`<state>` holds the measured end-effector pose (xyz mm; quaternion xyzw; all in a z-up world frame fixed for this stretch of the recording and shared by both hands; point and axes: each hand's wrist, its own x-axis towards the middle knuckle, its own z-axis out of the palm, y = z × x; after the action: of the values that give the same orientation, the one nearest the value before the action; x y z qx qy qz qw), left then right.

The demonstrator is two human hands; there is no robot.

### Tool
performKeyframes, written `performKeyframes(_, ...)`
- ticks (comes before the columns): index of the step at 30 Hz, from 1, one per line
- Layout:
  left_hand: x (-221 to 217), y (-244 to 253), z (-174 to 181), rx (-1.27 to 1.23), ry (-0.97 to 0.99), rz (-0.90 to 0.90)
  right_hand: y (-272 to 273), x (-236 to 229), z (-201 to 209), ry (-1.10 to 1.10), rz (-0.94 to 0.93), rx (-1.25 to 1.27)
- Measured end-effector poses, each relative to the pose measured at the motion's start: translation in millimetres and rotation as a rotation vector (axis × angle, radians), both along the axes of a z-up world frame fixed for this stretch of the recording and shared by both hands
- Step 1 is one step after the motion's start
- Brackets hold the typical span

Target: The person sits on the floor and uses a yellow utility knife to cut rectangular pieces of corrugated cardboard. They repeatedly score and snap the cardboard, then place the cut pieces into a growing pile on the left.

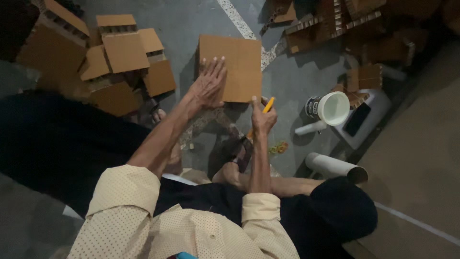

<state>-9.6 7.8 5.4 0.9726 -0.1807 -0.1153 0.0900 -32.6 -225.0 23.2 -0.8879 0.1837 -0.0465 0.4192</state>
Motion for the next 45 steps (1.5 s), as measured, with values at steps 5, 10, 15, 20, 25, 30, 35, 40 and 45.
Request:
performKeyframes(5, -14, 3, 60, -0.194, 0.019, -0.003, -7, -34, 48, 0.06, -0.104, 0.697)
performKeyframes(10, -39, 8, 111, -0.869, 0.158, 0.16, -21, -66, 81, 0.096, 0.111, 1.265)
performKeyframes(15, -60, 3, 148, -1.144, 0.27, 0.257, -6, -75, 81, 0.32, 0.01, 1.442)
performKeyframes(20, -81, 5, 177, -0.971, 0.052, 0.378, 20, -76, 124, -0.06, 0.124, 0.238)
performKeyframes(25, -85, 4, 193, -1.087, 0.11, 0.306, 45, -74, 178, -0.334, 0.635, 0.031)
performKeyframes(30, -90, 15, 195, -0.984, 0.382, 0.338, 63, -71, 193, -0.401, 0.695, -0.015)
performKeyframes(35, -96, 21, 184, -0.956, 0.2, 0.161, 66, -72, 182, -0.362, 0.634, -0.078)
performKeyframes(40, -95, 23, 178, -0.83, 0.089, 0.118, 70, -86, 155, -0.421, 0.482, -0.217)
performKeyframes(45, -95, 26, 186, -0.953, 0.188, 0.141, 54, -71, 121, -0.282, 0.106, 0.204)
